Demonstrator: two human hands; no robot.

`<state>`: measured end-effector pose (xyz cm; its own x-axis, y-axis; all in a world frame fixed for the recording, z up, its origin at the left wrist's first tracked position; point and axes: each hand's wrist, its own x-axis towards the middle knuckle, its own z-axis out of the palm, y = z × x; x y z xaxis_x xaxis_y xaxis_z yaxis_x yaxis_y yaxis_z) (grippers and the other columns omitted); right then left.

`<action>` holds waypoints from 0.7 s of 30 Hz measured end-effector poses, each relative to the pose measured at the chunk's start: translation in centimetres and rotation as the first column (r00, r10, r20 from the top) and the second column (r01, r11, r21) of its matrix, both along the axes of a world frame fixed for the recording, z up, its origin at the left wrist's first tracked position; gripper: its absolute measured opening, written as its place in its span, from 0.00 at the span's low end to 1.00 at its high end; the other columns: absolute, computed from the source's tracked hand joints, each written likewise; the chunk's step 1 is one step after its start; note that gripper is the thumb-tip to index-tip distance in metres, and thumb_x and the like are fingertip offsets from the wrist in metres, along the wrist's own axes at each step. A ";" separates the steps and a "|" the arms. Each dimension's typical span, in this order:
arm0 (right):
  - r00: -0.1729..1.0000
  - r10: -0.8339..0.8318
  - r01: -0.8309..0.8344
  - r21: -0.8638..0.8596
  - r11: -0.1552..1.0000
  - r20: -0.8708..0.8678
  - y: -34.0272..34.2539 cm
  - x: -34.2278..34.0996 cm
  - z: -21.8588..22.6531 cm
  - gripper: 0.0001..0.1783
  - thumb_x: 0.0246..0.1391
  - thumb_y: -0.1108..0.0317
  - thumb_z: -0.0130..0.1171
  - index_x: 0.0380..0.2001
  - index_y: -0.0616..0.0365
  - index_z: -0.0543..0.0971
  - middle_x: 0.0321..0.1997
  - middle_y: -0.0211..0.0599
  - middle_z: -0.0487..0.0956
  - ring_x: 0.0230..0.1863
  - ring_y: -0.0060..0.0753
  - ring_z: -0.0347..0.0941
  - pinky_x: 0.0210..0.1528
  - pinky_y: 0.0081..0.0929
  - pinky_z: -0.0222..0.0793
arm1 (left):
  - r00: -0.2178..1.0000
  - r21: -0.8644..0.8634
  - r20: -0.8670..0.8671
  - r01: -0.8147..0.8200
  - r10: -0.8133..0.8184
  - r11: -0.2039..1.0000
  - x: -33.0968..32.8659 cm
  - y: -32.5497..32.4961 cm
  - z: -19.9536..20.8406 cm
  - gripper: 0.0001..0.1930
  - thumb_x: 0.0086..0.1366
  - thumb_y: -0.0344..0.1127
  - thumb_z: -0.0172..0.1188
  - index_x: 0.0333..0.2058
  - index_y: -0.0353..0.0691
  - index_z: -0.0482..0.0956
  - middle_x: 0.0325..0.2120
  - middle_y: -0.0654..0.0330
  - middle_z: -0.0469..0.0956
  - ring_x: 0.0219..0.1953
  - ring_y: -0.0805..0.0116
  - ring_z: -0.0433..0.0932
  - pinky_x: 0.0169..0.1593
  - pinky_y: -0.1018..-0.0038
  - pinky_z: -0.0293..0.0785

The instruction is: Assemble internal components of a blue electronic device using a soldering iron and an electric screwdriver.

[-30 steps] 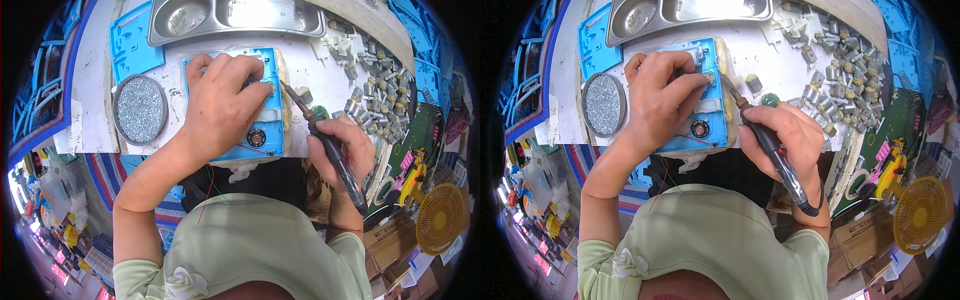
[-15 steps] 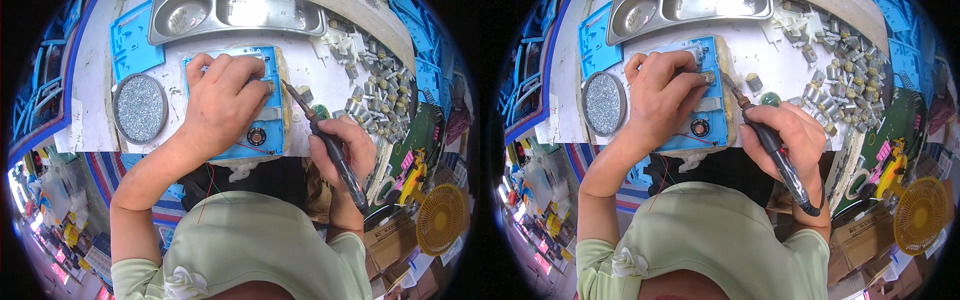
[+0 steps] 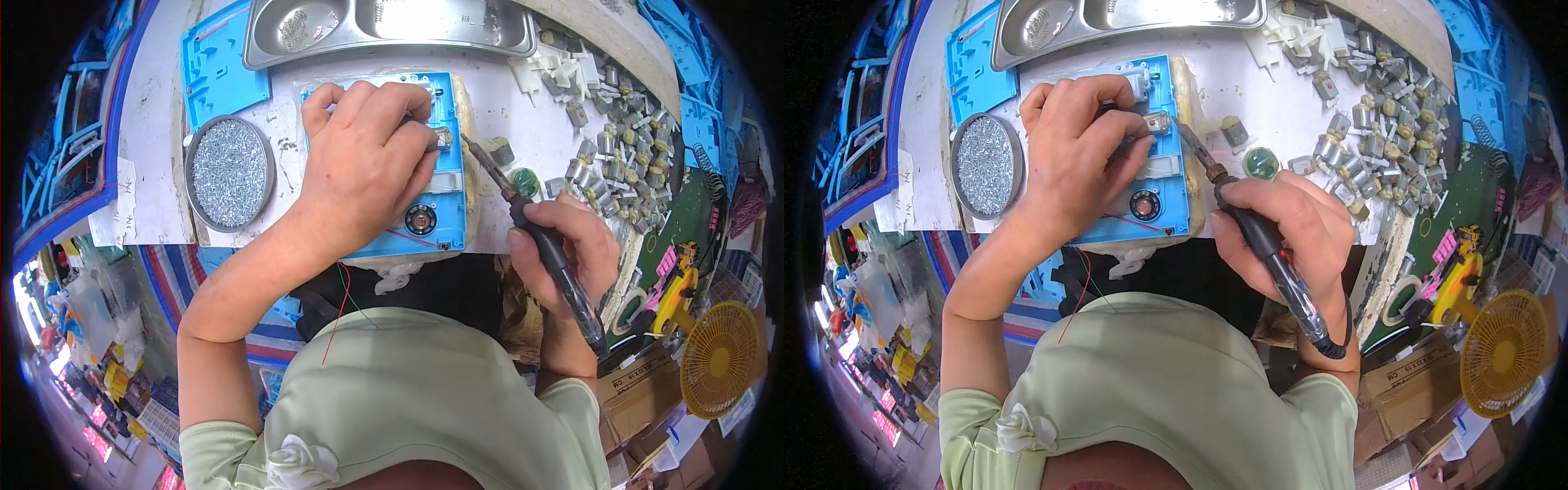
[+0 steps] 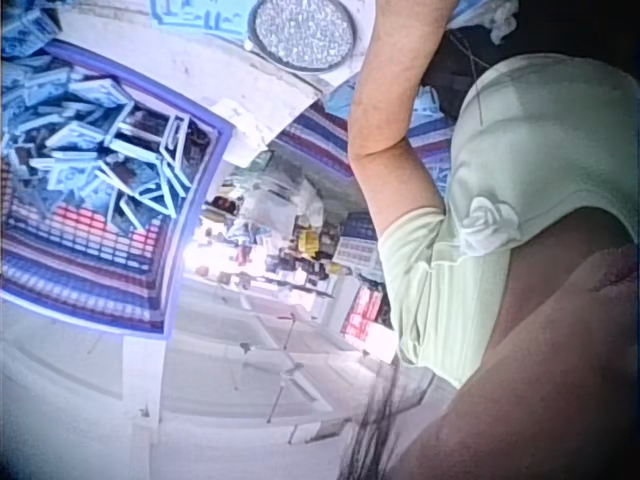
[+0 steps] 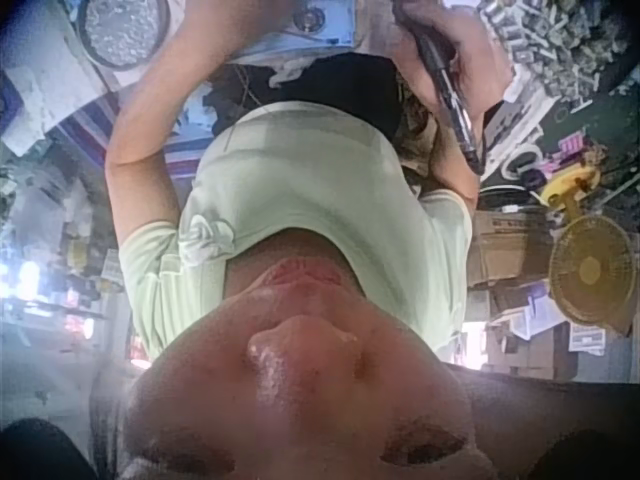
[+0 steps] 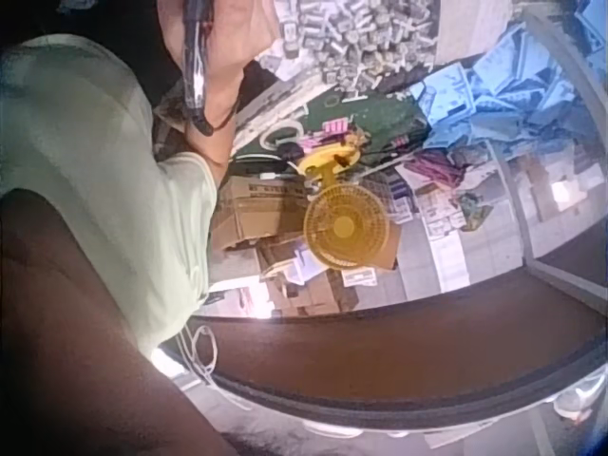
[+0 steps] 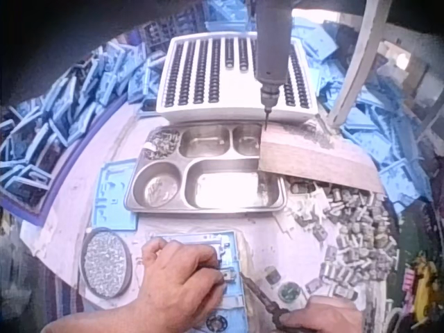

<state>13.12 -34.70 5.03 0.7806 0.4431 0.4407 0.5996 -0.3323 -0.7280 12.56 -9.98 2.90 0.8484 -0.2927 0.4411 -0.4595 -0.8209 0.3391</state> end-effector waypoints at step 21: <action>0.998 0.070 -0.070 -0.048 0.996 0.005 0.5 -0.2 -0.3 0.19 0.43 0.78 0.73 0.41 0.60 0.79 0.28 0.39 0.83 0.18 0.32 0.72 0.21 0.26 0.67 | 0.999 0.003 -0.017 -0.036 0.036 0.999 -0.1 -0.5 0.1 0.12 0.46 0.29 0.72 0.31 0.47 0.80 0.40 0.65 0.75 0.41 0.62 0.73 0.50 0.62 0.58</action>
<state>12.89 -34.24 4.74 0.7441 0.5170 0.4230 0.6274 -0.3234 -0.7084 12.49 -10.53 2.96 0.8661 -0.2627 0.4253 -0.4234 -0.8379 0.3446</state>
